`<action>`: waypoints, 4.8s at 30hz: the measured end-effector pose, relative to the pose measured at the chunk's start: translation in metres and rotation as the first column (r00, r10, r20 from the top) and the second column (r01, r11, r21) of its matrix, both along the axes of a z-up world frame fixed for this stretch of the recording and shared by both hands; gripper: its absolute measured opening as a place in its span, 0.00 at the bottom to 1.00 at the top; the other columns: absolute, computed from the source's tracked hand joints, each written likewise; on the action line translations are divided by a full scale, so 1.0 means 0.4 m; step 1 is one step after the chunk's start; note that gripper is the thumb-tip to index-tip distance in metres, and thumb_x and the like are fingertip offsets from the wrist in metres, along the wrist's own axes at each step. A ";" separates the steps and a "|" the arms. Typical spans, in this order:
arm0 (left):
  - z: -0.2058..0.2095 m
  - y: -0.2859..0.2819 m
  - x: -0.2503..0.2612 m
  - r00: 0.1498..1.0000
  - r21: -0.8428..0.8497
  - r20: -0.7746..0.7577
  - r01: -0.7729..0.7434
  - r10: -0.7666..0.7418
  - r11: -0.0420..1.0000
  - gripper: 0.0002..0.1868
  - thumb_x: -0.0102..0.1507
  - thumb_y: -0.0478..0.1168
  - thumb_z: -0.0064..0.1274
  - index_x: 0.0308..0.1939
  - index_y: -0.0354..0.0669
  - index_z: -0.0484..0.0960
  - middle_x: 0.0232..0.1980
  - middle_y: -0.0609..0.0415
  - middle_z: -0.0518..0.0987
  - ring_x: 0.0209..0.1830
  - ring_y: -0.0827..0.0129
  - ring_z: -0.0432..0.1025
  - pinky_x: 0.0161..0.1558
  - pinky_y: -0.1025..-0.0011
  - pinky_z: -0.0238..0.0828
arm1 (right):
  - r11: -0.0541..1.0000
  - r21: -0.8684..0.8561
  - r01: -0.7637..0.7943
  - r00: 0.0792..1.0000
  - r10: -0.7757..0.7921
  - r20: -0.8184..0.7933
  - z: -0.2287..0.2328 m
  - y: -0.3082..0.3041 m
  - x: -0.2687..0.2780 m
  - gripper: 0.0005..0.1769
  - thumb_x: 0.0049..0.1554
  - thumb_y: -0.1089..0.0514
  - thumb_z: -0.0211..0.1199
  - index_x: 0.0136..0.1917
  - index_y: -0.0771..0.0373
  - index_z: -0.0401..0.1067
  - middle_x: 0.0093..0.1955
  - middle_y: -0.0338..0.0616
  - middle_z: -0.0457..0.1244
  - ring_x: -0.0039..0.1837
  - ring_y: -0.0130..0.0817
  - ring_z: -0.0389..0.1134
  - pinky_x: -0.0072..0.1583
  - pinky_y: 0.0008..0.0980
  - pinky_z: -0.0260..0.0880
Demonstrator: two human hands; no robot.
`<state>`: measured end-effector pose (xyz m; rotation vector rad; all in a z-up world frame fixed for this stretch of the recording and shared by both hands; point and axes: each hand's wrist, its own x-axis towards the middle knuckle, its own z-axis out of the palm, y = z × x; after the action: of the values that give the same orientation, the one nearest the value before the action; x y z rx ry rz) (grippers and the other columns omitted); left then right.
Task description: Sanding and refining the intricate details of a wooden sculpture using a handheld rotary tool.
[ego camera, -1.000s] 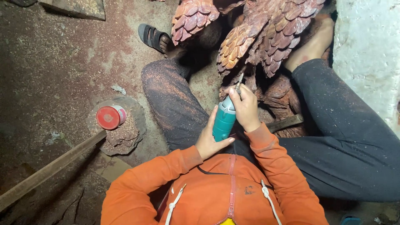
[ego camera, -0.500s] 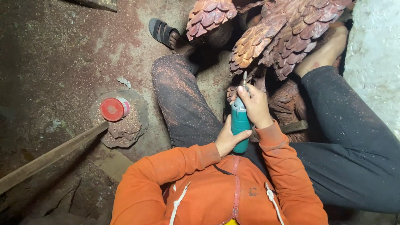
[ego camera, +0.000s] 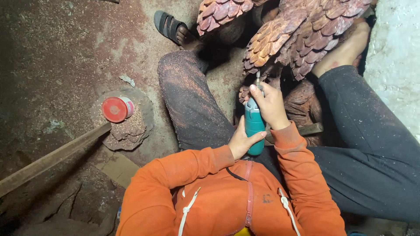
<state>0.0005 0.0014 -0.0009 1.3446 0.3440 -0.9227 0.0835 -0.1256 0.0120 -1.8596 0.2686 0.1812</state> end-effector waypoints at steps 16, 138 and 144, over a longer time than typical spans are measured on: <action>-0.022 0.029 0.010 0.998 0.054 0.039 0.042 -0.044 0.998 0.46 0.56 0.56 0.65 0.72 0.53 0.56 0.63 0.38 0.67 0.67 0.40 0.62 0.63 0.41 0.58 | 0.996 0.088 0.001 0.999 -0.005 0.036 0.009 0.019 0.010 0.23 0.67 0.43 0.57 0.36 0.57 0.74 0.29 0.43 0.66 0.39 0.32 0.68 0.49 0.33 0.68; 0.006 0.060 0.023 0.992 0.149 0.118 0.036 -0.053 0.988 0.43 0.52 0.59 0.63 0.64 0.53 0.60 0.60 0.36 0.73 0.64 0.38 0.67 0.62 0.44 0.65 | 0.985 0.175 -0.005 0.999 -0.001 0.036 0.037 0.060 0.007 0.24 0.70 0.44 0.47 0.44 0.61 0.75 0.34 0.47 0.71 0.43 0.31 0.74 0.58 0.29 0.67; 0.004 0.063 0.014 0.994 0.139 0.079 0.063 -0.075 0.988 0.42 0.52 0.59 0.62 0.65 0.55 0.60 0.60 0.39 0.72 0.65 0.41 0.67 0.62 0.45 0.65 | 0.980 0.197 0.036 0.997 -0.049 0.061 0.031 0.060 -0.009 0.24 0.69 0.45 0.48 0.45 0.63 0.75 0.33 0.50 0.70 0.42 0.31 0.73 0.58 0.27 0.67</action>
<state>0.0062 0.0267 0.0007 1.5241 0.3017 -0.9099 0.0799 -0.1014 0.0242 -1.6600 0.2366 0.1130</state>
